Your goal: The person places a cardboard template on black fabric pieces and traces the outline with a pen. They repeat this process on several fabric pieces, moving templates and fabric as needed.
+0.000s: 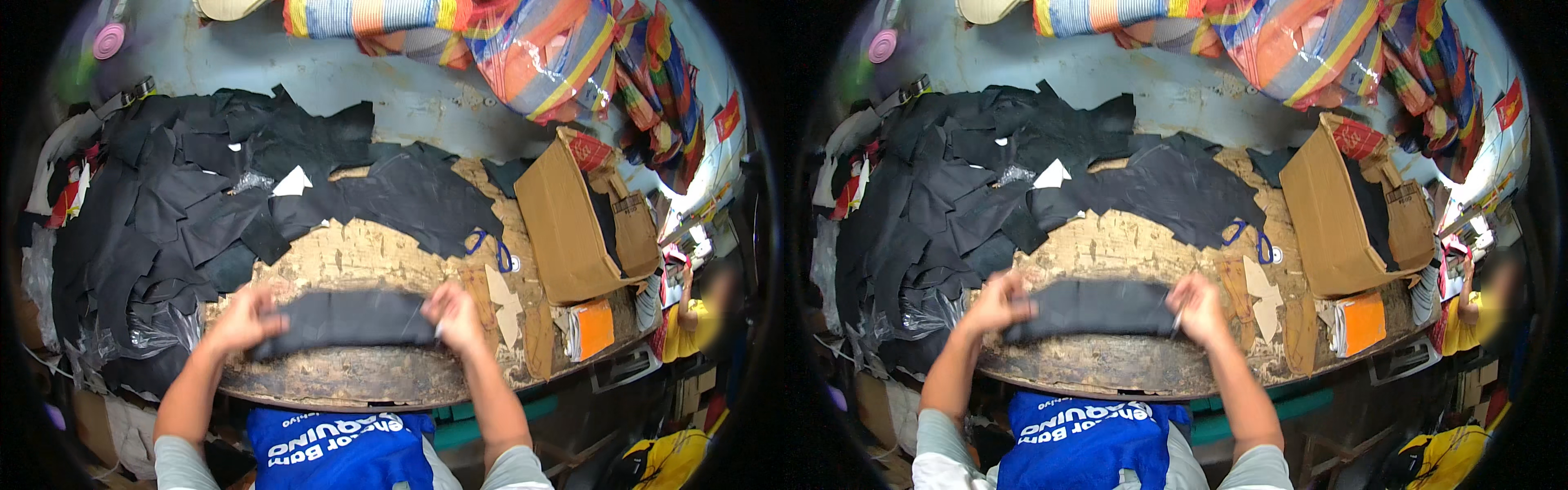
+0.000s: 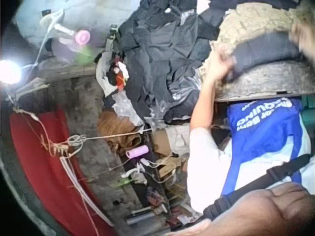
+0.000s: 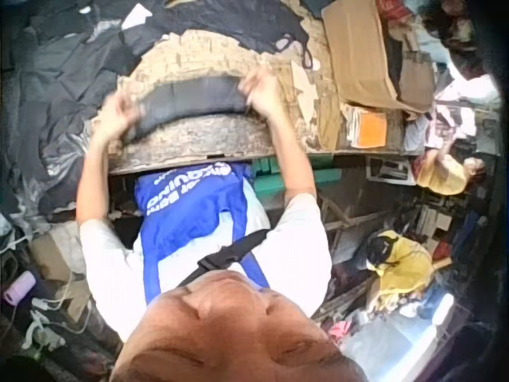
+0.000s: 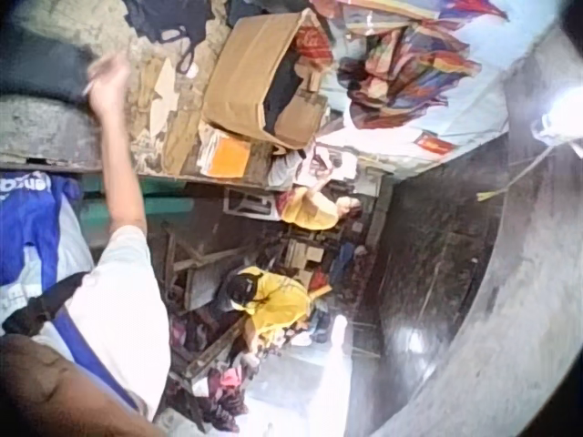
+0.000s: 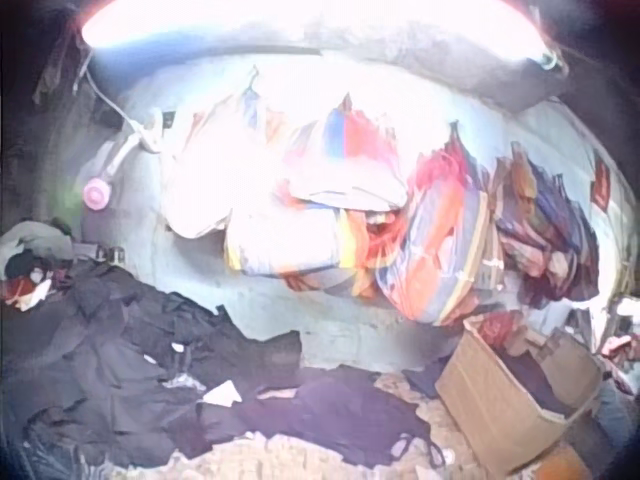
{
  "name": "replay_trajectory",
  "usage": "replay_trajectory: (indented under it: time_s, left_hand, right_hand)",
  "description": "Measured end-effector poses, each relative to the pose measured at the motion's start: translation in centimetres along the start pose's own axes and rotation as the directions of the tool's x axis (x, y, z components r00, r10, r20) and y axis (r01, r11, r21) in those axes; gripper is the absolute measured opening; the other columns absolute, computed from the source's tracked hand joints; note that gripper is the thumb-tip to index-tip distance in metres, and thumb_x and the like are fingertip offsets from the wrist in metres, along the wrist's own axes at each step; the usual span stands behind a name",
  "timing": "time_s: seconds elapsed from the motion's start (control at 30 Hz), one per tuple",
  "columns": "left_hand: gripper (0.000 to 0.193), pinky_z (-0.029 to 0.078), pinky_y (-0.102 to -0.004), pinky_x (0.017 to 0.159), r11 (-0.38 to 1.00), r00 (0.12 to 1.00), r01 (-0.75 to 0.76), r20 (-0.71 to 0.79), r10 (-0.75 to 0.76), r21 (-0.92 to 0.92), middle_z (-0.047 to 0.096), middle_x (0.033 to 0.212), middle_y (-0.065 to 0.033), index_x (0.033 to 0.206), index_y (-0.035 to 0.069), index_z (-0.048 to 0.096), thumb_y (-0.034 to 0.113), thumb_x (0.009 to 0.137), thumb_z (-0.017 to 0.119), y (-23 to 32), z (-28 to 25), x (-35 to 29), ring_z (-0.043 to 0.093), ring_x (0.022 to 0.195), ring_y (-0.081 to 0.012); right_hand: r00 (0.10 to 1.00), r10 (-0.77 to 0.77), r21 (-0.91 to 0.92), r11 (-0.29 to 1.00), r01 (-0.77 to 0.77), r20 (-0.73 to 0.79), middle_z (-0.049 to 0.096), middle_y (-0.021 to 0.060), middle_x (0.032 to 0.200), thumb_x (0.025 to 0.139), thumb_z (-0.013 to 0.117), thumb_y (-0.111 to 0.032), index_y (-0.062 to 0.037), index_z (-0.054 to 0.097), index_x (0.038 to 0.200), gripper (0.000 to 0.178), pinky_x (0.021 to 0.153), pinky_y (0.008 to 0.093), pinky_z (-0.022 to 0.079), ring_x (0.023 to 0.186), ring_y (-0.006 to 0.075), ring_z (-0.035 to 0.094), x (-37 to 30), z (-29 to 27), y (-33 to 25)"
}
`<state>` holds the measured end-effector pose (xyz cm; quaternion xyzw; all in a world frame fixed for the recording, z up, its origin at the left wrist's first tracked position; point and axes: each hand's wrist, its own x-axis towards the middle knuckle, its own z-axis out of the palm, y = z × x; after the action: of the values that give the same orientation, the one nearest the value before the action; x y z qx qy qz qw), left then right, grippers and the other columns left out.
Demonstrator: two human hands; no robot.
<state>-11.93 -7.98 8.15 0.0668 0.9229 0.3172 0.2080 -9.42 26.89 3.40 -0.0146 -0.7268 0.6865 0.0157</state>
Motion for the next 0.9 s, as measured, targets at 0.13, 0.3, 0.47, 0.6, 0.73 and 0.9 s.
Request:
replay_trajectory:
  time_s: [0.13,0.3,0.47,0.6,0.73,0.9]
  left_hand:
    - [0.058,0.041,-0.0303,0.092,0.724,0.628,-0.657,-0.684,0.372,-0.210,0.059,0.114,-0.0071,0.126,0.000,0.053,0.015,0.074,0.075,7.9,-4.2,1.9,0.055,0.101,-0.0163]
    - [0.077,0.032,-0.0497,0.100,-0.134,0.096,-0.728,-0.293,0.951,-0.673,0.039,0.129,-0.0279,0.121,-0.005,0.051,0.063,0.086,0.038,14.5,0.3,-5.9,0.038,0.121,-0.0413]
    - [0.099,0.036,-0.0535,0.090,-0.464,0.134,-0.179,-0.488,0.862,-0.868,0.034,0.131,-0.0350,0.127,-0.006,0.045,0.078,0.077,0.043,16.9,3.7,-12.0,0.039,0.118,-0.0496]
    - [0.080,0.028,-0.0630,0.098,-0.207,0.026,-0.469,-0.247,0.969,-0.859,0.042,0.135,-0.0280,0.117,0.002,0.059,0.072,0.085,0.036,11.4,1.4,-8.9,0.043,0.121,-0.0477]
    - [0.056,0.043,-0.0448,0.094,0.699,0.655,-0.715,-0.363,0.663,-0.013,0.056,0.122,-0.0202,0.113,0.002,0.061,0.027,0.067,0.080,3.2,1.3,-4.0,0.054,0.112,-0.0354]
    - [0.053,0.041,-0.0412,0.097,0.986,0.714,-0.101,-0.681,0.163,0.131,0.053,0.124,-0.0199,0.113,0.003,0.061,0.021,0.067,0.079,-5.0,-0.5,3.7,0.049,0.117,-0.0350]
  right_hand:
    - [0.844,-0.321,-0.288,0.935,0.209,-0.430,0.060,0.0029,0.080,0.083,0.070,-0.013,-0.0063,0.054,0.087,0.019,0.064,0.0266,0.046,0.071,0.0108,0.054,6.1,-7.4,-4.7]
    - [0.838,-0.116,-0.721,0.581,-0.378,-0.533,0.055,0.0118,0.065,0.073,0.079,-0.023,-0.0007,0.050,0.072,0.036,0.058,0.0340,0.044,0.059,0.0193,0.050,-0.3,-12.4,-4.0]
    - [0.817,-0.169,-0.758,0.512,-0.405,-0.551,0.057,0.0147,0.067,0.060,0.086,-0.018,0.0009,0.054,0.076,0.041,0.062,0.0396,0.045,0.063,0.0289,0.055,-6.2,-11.8,2.4]
    - [0.769,-0.171,-0.695,0.576,-0.429,-0.616,0.059,0.0166,0.071,0.059,0.085,-0.014,0.0006,0.056,0.079,0.039,0.064,0.0405,0.046,0.067,0.0337,0.058,-5.5,-13.0,3.8]
    - [0.716,-0.420,-0.809,0.468,-0.356,-0.557,0.060,0.0166,0.075,0.062,0.082,-0.014,-0.0006,0.057,0.079,0.033,0.068,0.0424,0.045,0.073,0.0353,0.057,-4.3,-12.4,4.3]
    - [0.809,-0.386,-0.831,0.516,-0.209,-0.444,0.061,0.0146,0.078,0.067,0.079,-0.015,-0.0015,0.058,0.080,0.028,0.071,0.0434,0.044,0.078,0.0357,0.055,-3.7,-10.5,5.7]
